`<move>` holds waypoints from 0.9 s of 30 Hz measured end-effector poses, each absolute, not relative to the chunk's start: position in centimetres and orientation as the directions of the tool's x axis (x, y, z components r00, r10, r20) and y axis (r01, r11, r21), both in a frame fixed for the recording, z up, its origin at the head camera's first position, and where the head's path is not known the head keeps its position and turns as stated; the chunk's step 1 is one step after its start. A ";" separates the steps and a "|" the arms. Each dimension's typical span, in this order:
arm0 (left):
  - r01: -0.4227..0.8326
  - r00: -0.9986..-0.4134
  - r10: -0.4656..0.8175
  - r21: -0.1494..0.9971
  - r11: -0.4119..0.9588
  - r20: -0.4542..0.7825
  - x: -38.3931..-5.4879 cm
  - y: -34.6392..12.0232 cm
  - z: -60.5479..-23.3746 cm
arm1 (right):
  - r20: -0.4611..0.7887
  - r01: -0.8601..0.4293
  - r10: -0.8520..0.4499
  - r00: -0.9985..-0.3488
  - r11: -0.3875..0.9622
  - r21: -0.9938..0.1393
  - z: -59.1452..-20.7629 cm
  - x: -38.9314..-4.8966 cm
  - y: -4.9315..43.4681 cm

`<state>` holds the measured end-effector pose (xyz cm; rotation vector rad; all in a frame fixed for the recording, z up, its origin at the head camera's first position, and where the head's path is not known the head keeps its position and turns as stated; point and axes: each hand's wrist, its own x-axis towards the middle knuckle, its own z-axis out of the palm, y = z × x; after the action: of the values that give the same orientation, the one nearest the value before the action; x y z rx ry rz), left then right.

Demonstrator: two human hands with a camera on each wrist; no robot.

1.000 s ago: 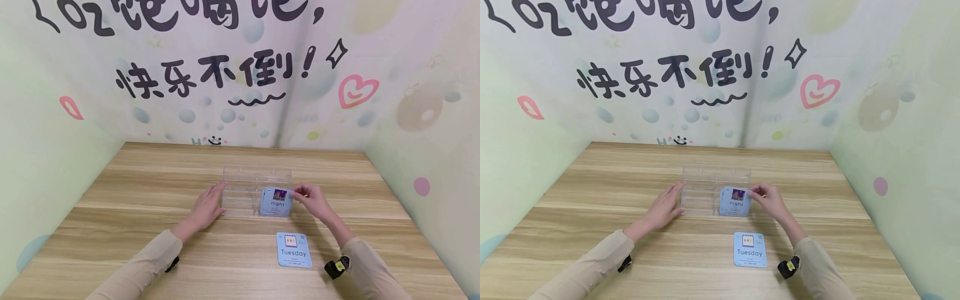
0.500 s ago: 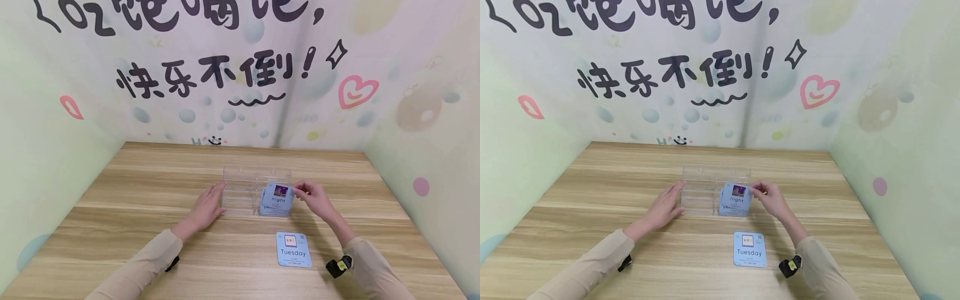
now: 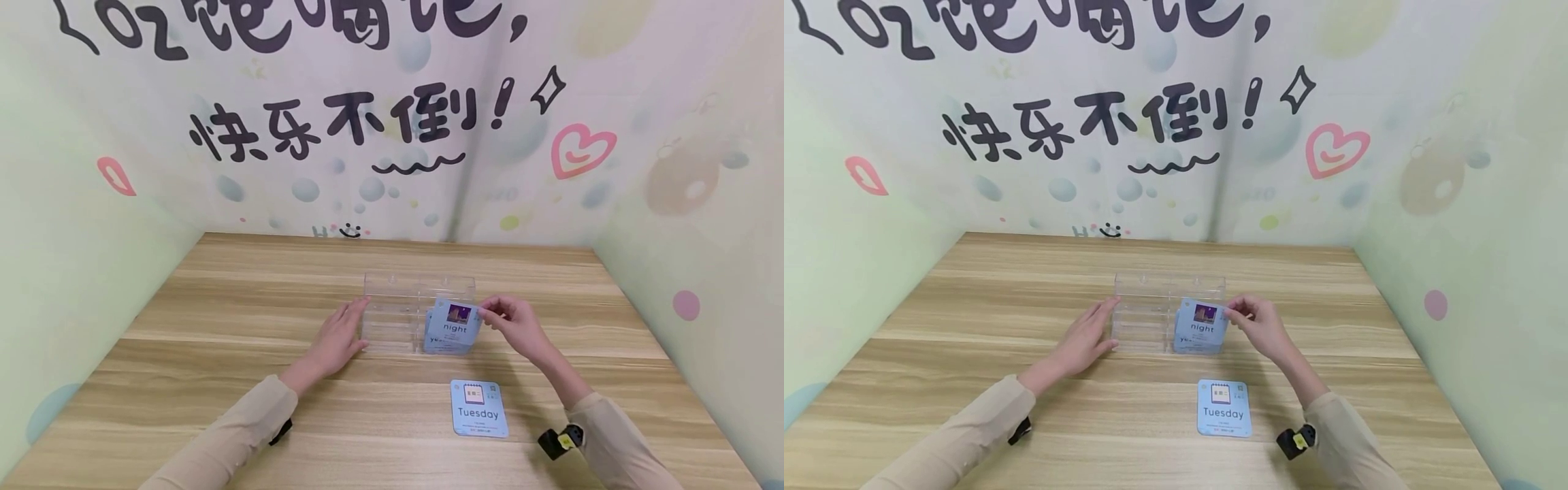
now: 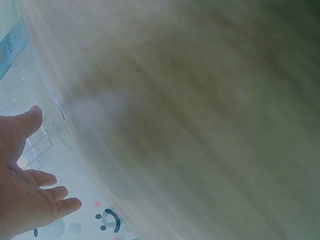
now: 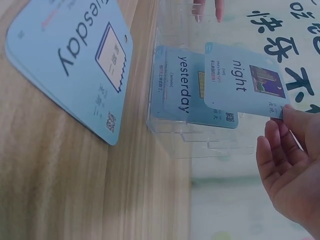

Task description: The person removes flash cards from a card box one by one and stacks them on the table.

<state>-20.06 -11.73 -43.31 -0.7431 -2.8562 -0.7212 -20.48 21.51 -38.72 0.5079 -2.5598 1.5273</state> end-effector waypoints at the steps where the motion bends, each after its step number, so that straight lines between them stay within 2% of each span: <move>1: 0.481 -0.877 0.432 0.422 0.768 0.212 -20.0 -11.7 -43.3 | 0.276 -0.352 -0.229 -0.933 0.433 -0.830 -38.7 -20.4 21.6; 16: 0.479 -0.878 0.430 0.420 0.771 0.212 -19.9 -11.7 -43.2 | 0.257 -0.345 -0.253 -0.933 0.417 -0.841 -38.0 -17.6 21.8; 27: 0.479 -0.877 0.429 0.415 0.773 0.215 -20.0 -11.7 -43.2 | 0.228 -0.317 -0.256 -0.939 0.400 -0.860 -38.6 -16.8 22.4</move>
<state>-19.98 -11.70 -43.20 -0.7335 -2.8553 -0.7136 -16.84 22.36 -38.58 0.5291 -2.5788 1.6043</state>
